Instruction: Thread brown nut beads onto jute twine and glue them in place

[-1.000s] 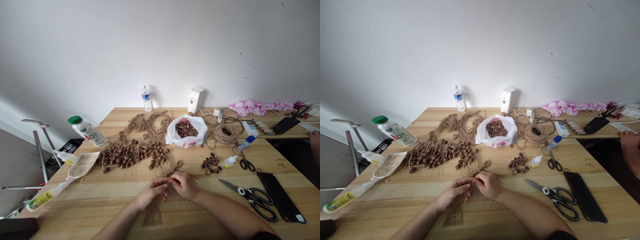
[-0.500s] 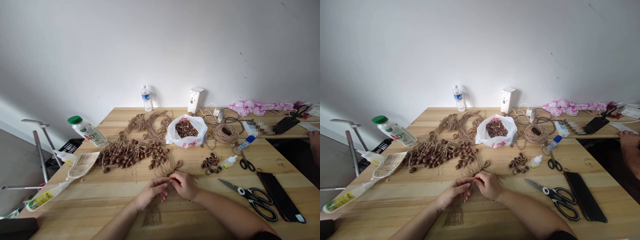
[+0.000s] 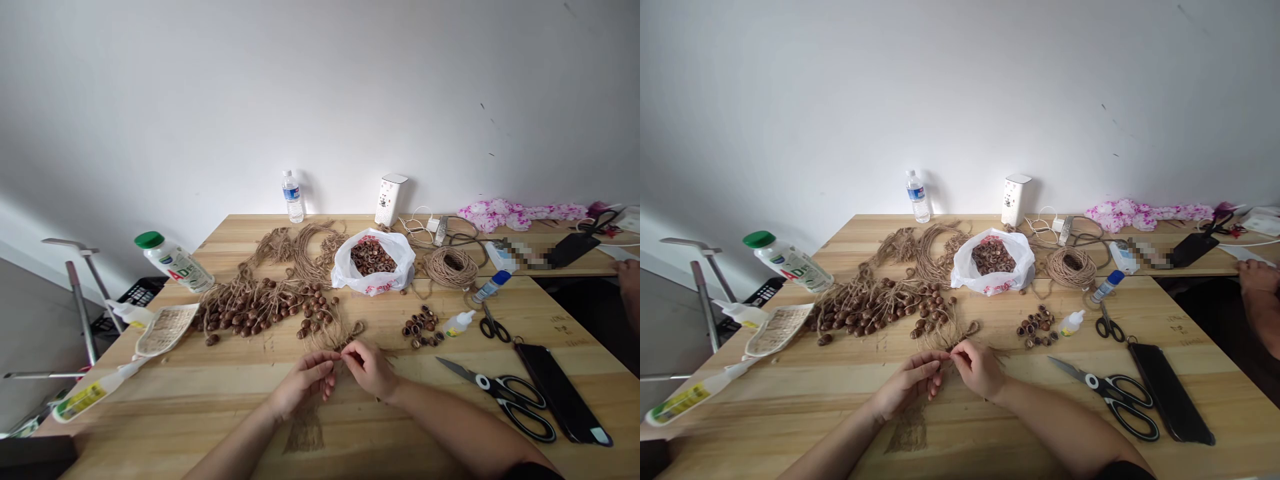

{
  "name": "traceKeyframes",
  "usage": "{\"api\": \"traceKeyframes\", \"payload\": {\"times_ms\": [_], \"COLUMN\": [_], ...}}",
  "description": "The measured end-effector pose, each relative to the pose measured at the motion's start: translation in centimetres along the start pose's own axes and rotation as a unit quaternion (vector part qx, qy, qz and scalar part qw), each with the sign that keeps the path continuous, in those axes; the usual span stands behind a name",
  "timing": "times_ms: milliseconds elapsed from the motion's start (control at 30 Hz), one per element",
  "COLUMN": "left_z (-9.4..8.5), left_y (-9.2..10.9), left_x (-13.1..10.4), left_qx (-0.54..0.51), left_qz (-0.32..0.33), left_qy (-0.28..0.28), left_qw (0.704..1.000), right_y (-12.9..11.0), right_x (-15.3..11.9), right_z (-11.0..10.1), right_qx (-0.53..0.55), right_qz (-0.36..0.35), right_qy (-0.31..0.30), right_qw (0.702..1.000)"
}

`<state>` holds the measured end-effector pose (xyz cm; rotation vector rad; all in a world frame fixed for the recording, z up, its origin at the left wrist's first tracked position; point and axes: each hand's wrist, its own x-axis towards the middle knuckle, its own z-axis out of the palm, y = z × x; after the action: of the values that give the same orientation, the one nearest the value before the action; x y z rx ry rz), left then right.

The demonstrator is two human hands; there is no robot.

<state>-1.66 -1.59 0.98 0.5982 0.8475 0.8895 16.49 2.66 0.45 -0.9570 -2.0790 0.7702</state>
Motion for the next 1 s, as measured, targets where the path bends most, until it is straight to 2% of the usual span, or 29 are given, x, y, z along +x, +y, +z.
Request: {"api": "traceKeyframes", "payload": {"times_ms": [333,1000], "left_z": [0.06,-0.25], "left_y": [0.10,-0.15], "left_x": [-0.02,0.02], "left_qx": [0.003,0.003], "left_qz": [-0.001,-0.001], "left_qy": [-0.002,-0.012], "left_qw": [1.000,1.000], "right_y": [0.26,0.00], "right_x": [-0.10,-0.02], "right_z": [-0.01,-0.09], "right_qx": [0.003,-0.001], "right_qz": [0.026,0.017], "right_qy": [-0.016,-0.011], "right_qw": [1.000,1.000]}}
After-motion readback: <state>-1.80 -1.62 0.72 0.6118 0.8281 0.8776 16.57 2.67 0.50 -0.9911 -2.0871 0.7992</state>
